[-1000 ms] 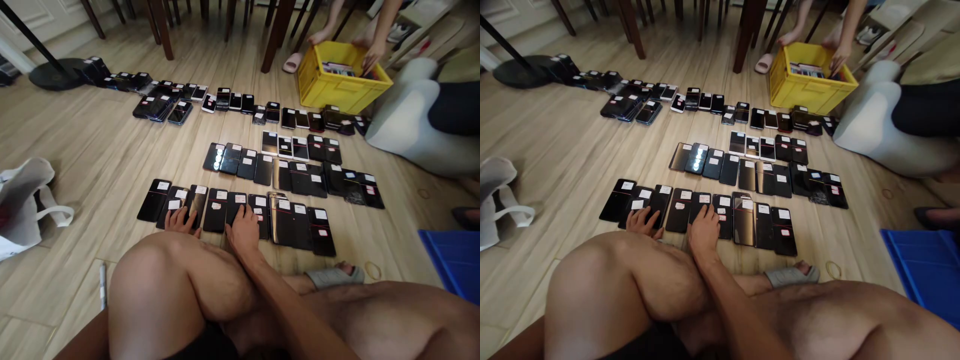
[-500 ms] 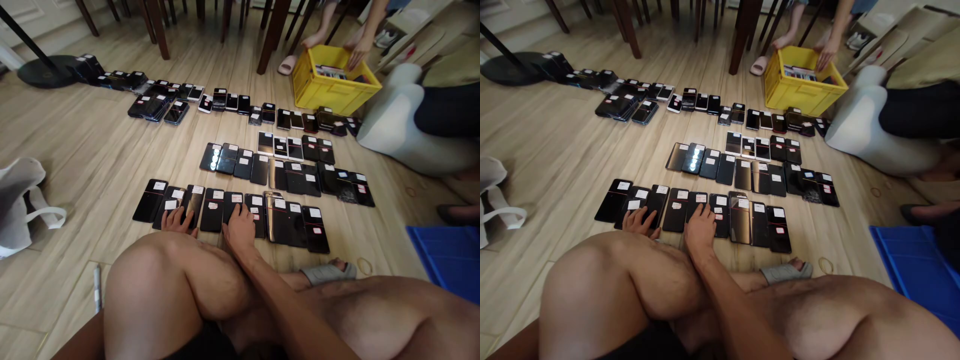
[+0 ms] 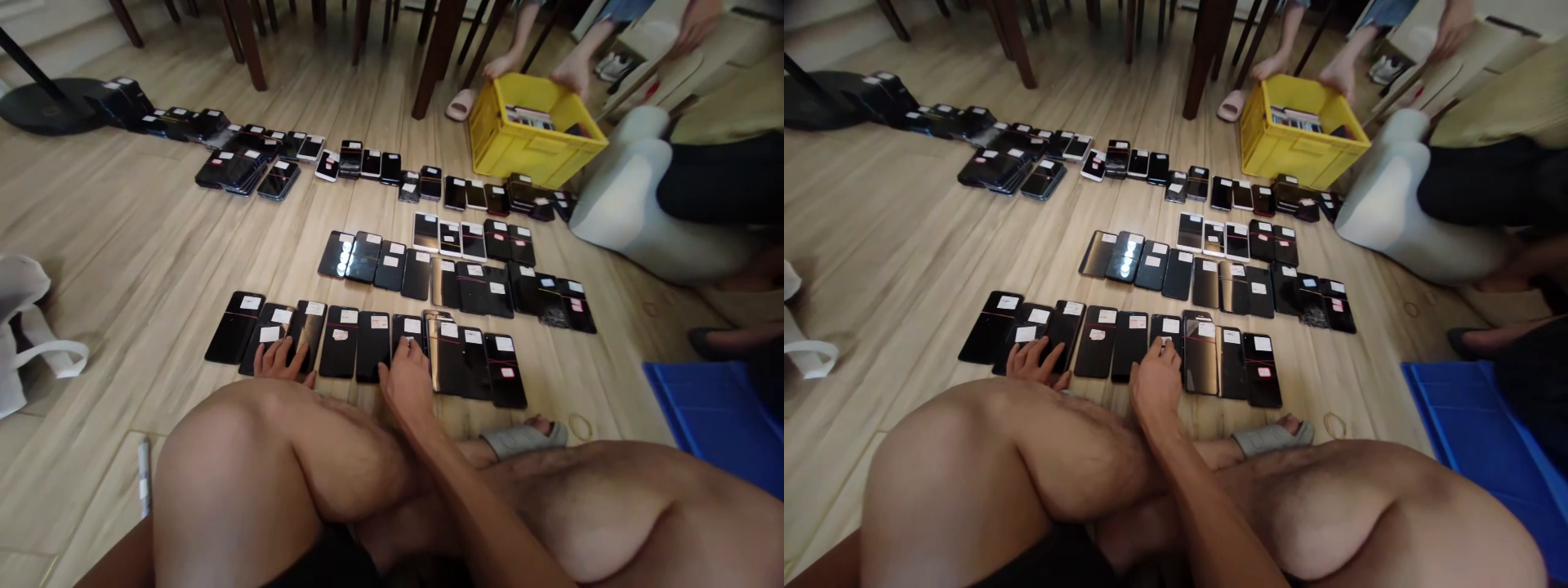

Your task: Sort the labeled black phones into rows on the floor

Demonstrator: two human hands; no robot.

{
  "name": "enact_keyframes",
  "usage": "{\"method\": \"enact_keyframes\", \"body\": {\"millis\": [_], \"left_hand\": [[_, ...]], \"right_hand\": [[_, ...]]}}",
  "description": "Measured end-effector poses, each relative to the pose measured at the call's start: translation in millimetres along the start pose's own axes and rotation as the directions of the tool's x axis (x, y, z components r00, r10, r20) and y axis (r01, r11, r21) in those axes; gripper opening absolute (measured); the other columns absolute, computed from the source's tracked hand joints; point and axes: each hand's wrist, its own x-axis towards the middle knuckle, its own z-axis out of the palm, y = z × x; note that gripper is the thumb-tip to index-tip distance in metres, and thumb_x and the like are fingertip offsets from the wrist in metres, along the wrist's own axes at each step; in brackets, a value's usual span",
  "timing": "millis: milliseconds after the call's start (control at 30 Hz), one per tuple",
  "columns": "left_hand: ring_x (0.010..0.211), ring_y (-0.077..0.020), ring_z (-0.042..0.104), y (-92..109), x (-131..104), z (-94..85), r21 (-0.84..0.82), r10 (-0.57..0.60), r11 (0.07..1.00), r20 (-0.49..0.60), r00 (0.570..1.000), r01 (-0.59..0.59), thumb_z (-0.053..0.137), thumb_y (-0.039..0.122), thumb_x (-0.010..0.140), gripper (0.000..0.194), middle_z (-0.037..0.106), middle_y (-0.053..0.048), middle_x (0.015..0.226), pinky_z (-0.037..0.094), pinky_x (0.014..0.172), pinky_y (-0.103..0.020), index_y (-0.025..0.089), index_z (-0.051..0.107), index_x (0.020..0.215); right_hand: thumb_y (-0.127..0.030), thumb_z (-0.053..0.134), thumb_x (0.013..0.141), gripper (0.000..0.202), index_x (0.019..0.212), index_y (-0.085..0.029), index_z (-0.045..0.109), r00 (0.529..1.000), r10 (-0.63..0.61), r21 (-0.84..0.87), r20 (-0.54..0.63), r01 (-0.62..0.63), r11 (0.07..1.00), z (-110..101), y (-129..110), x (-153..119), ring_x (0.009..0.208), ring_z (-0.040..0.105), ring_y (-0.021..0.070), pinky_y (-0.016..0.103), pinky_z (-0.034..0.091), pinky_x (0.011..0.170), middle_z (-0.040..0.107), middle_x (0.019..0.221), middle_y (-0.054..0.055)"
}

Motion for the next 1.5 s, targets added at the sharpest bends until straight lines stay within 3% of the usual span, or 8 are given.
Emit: {"method": "enact_keyframes", "body": {"millis": [267, 500, 633, 733, 1000, 1233, 1400, 1500], "left_hand": [[0.135, -0.0360, 0.052, 0.2, 0.7, 2.0, 0.002, -0.014, 1.000, -0.010, 1.000, 0.014, 0.065, 0.052, 0.080, 0.057, 0.062, -0.015, 0.146, 0.022, 0.124, -0.057, 0.025, 0.074, 0.129], [0.137, -0.0350, 0.051, 3.7, 0.2, 3.3, 0.002, -0.010, 1.000, -0.019, 1.000, 0.010, 0.065, 0.048, 0.082, 0.054, 0.061, -0.016, 0.147, 0.021, 0.124, -0.056, 0.024, 0.073, 0.131], [0.137, -0.0351, 0.052, 1.3, 0.0, 8.1, -0.024, -0.029, 0.999, -0.022, 0.999, 0.028, 0.067, 0.049, 0.081, 0.054, 0.061, -0.016, 0.147, 0.020, 0.125, -0.056, 0.025, 0.074, 0.129], [0.139, -0.0353, 0.050, -0.7, -0.3, 8.5, -0.004, -0.014, 1.000, 0.004, 1.000, 0.014, 0.067, 0.049, 0.083, 0.054, 0.060, -0.014, 0.149, 0.020, 0.125, -0.057, 0.027, 0.072, 0.132], [0.143, -0.0334, 0.046, -3.9, -1.7, 7.7, 0.059, 0.005, 0.998, 0.040, 0.999, -0.007, 0.063, 0.049, 0.088, 0.055, 0.055, -0.013, 0.154, 0.018, 0.127, -0.054, 0.025, 0.069, 0.137], [0.144, -0.0353, 0.045, -8.5, -1.4, 15.4, 0.023, 0.005, 1.000, 0.023, 1.000, -0.005, 0.065, 0.046, 0.088, 0.053, 0.055, -0.014, 0.154, 0.019, 0.126, -0.057, 0.025, 0.069, 0.136], [0.142, -0.0358, 0.048, -7.3, 0.2, 14.5, 0.002, 0.003, 1.000, 0.019, 1.000, -0.004, 0.066, 0.046, 0.086, 0.053, 0.057, -0.014, 0.152, 0.019, 0.126, -0.058, 0.024, 0.070, 0.134], [0.142, -0.0368, 0.048, -6.1, 0.8, 14.3, -0.013, -0.015, 1.000, 0.016, 1.000, 0.015, 0.067, 0.047, 0.085, 0.053, 0.056, -0.014, 0.152, 0.020, 0.126, -0.058, 0.025, 0.071, 0.133]], "right_hand": [[-0.006, 0.040, 0.099, 0.049, 0.147, -0.004, 0.050, 1.000, -0.006, -0.111, -0.024, 0.003, 0.994, 15.8, 13.6, -8.5, 0.131, 0.052, 0.0323, 0.039, 0.045, 0.107, 0.051, 0.145, 0.024], [-0.001, 0.033, 0.098, 0.049, 0.142, -0.008, 0.055, 1.000, 0.000, -0.112, -0.014, -0.002, 0.994, 6.3, 7.3, 1.7, 0.129, 0.053, 0.0317, 0.039, 0.049, 0.102, 0.052, 0.143, 0.023], [-0.013, 0.058, 0.094, 0.061, 0.153, -0.005, 0.042, 0.997, 0.083, -0.091, -0.009, -0.083, 0.992, -1.1, 8.0, 8.3, 0.120, 0.058, 0.0335, 0.039, 0.050, 0.096, 0.045, 0.148, 0.028], [-0.025, 0.072, 0.090, 0.077, 0.154, -0.001, 0.038, 0.998, 0.055, -0.083, 0.020, -0.053, 0.995, -5.3, 12.9, 12.5, 0.120, 0.057, 0.0355, 0.040, 0.049, 0.099, 0.054, 0.138, 0.030], [-0.030, 0.084, 0.082, 0.081, 0.146, 0.002, 0.046, 0.987, 0.098, -0.135, 0.130, -0.081, 0.988, -16.6, 8.4, 25.5, 0.114, 0.062, 0.0349, 0.037, 0.051, 0.092, 0.060, 0.125, 0.031], [-0.037, 0.089, 0.077, 0.106, 0.157, 0.000, 0.030, 0.982, 0.164, -0.118, 0.094, -0.153, 0.981, -12.3, 12.9, 29.5, 0.117, 0.060, 0.0379, 0.041, 0.053, 0.093, 0.052, 0.134, 0.034], [-0.031, 0.080, 0.087, 0.089, 0.156, 0.000, 0.033, 0.994, 0.103, 0.006, 0.040, -0.103, 0.995, -14.7, 24.6, 16.0, 0.119, 0.061, 0.0361, 0.040, 0.050, 0.099, 0.054, 0.135, 0.030], [-0.024, 0.073, 0.088, 0.060, 0.142, -0.007, 0.053, 0.982, 0.159, 0.261, 0.105, -0.181, 0.948, -11.0, 38.8, 8.7, 0.113, 0.065, 0.0341, 0.039, 0.050, 0.095, 0.063, 0.126, 0.024]]}}
